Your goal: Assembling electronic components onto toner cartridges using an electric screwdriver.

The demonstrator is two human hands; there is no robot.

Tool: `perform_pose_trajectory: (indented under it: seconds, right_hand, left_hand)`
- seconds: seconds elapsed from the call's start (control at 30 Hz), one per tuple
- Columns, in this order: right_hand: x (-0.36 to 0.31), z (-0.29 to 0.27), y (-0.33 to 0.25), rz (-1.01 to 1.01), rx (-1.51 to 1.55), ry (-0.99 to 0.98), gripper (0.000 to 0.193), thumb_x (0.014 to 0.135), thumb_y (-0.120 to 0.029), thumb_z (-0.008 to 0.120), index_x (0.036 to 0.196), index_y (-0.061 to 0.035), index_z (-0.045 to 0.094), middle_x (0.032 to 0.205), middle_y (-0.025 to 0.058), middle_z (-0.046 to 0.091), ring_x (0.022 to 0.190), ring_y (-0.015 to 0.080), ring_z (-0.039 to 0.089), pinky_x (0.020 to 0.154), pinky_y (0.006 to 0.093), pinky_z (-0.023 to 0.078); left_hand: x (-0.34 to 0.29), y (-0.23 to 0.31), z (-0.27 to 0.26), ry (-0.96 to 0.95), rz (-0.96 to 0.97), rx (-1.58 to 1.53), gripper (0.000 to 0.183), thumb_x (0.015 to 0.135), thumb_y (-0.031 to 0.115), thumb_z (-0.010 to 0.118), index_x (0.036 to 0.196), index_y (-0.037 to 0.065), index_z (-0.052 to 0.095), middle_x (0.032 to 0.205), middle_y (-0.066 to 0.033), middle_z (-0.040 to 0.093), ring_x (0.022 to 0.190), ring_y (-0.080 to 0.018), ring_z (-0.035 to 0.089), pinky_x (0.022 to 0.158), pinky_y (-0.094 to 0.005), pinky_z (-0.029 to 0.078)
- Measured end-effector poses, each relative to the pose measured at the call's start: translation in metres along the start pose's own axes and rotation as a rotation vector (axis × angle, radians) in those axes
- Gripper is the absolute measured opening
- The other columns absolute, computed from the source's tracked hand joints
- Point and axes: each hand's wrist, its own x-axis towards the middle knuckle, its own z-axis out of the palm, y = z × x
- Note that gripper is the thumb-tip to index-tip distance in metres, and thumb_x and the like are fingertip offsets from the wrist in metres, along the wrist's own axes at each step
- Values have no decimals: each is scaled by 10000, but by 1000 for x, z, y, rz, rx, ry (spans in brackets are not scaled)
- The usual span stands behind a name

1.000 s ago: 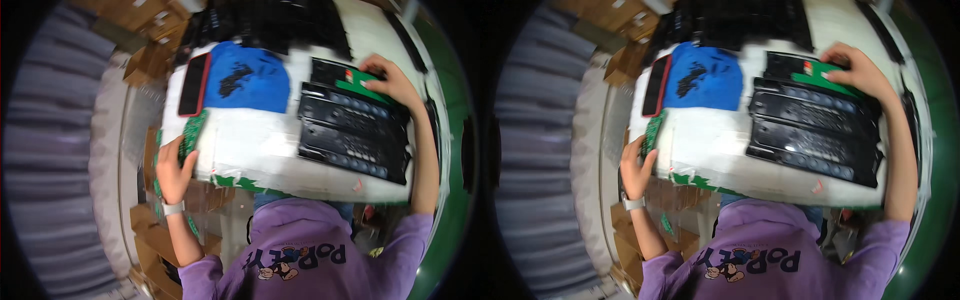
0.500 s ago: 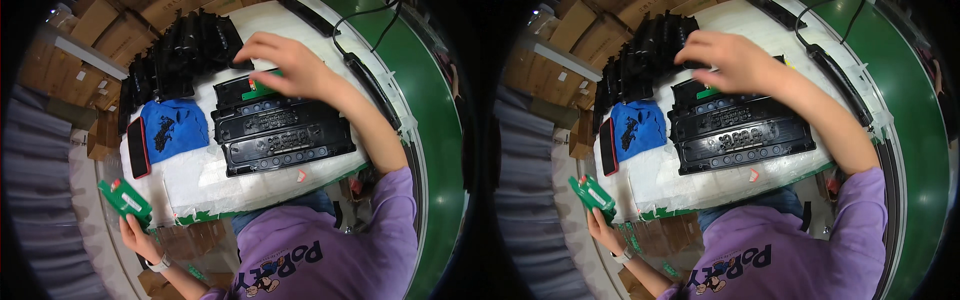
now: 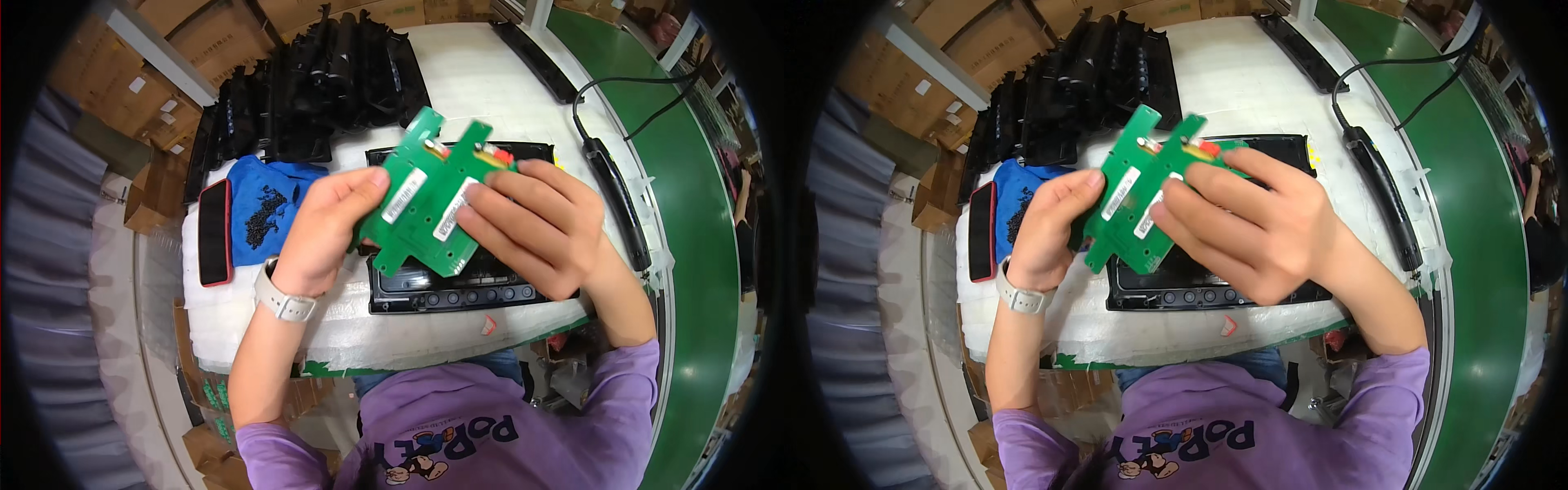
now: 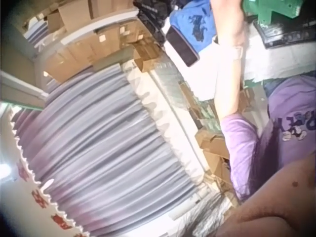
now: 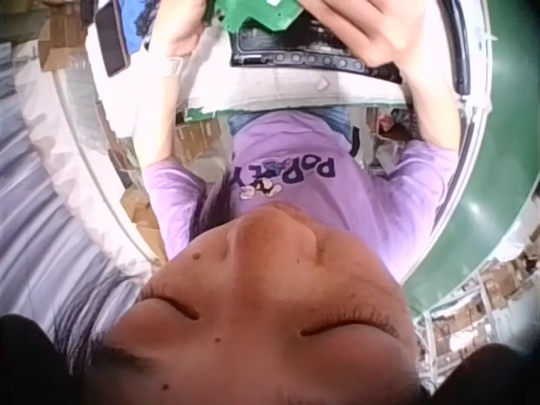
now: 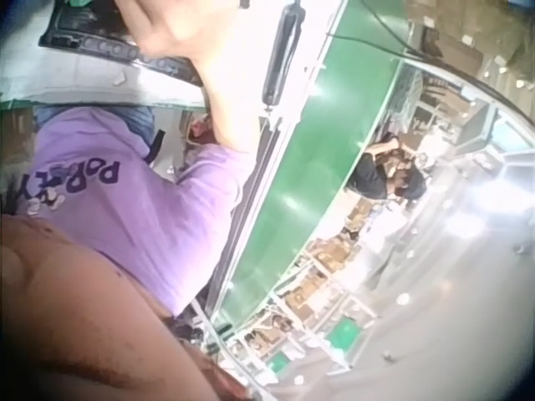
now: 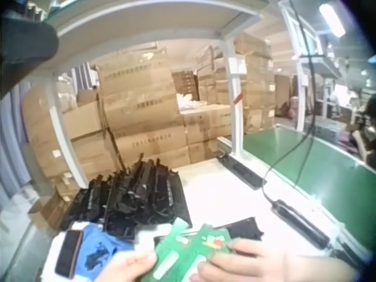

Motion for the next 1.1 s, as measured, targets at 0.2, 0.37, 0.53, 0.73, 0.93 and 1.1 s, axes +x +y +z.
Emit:
perform_pose_trajectory:
  seconds: [0.2, 0.37, 0.53, 0.73, 0.93, 1.1]
  right_hand:
    - [-10, 2, -21, 39, 129, -343, 291, 523, -217, 529, 694, 11, 587, 679, 59, 495, 608, 165, 473, 479, 262, 341]
    - [-21, 22, -21, 31, 81, -448, 152, 522, -189, 553, 557, -66, 472, 596, 8, 360, 573, 138, 386, 452, 247, 259]
    - [-26, 29, -19, 137, 116, -570, 154, 515, -136, 571, 621, -33, 529, 624, 22, 417, 585, 132, 424, 453, 249, 286]
    - [-28, 32, -18, 268, 195, -588, 132, 559, -101, 615, 643, -20, 552, 636, 29, 430, 575, 142, 442, 432, 251, 293]
    - [-30, 33, 1, 485, 463, -575, 200, 623, -161, 679, 670, 0, 571, 689, 42, 453, 613, 160, 498, 430, 287, 402]
    - [-30, 32, 7, 502, 527, -622, 136, 698, -126, 664, 696, 1, 615, 665, 56, 506, 615, 174, 541, 435, 306, 436]
  left_hand:
    - [23, -21, -11, 283, 252, 57, 273, 942, 160, 416, 1030, -54, 560, 907, -119, 649, 799, -153, 640, 702, -231, 484]
    - [13, -47, -17, 300, 294, 312, 298, 942, 191, 416, 1063, -45, 552, 938, -130, 646, 851, -141, 608, 762, -236, 458]
    - [14, -48, -21, 285, 259, 449, 291, 949, 185, 399, 1059, -41, 545, 939, -117, 645, 838, -117, 591, 760, -227, 449]
    - [14, -48, -20, 275, 248, 498, 287, 951, 186, 395, 1048, -39, 544, 934, -113, 645, 835, -113, 587, 753, -217, 444]
    - [15, -49, -22, 280, 256, 536, 286, 950, 187, 398, 1052, -41, 538, 942, -115, 643, 835, -114, 587, 758, -215, 442]
    - [17, -50, -22, 272, 269, 499, 292, 951, 192, 396, 1053, -44, 534, 942, -120, 640, 834, -124, 591, 757, -220, 444]
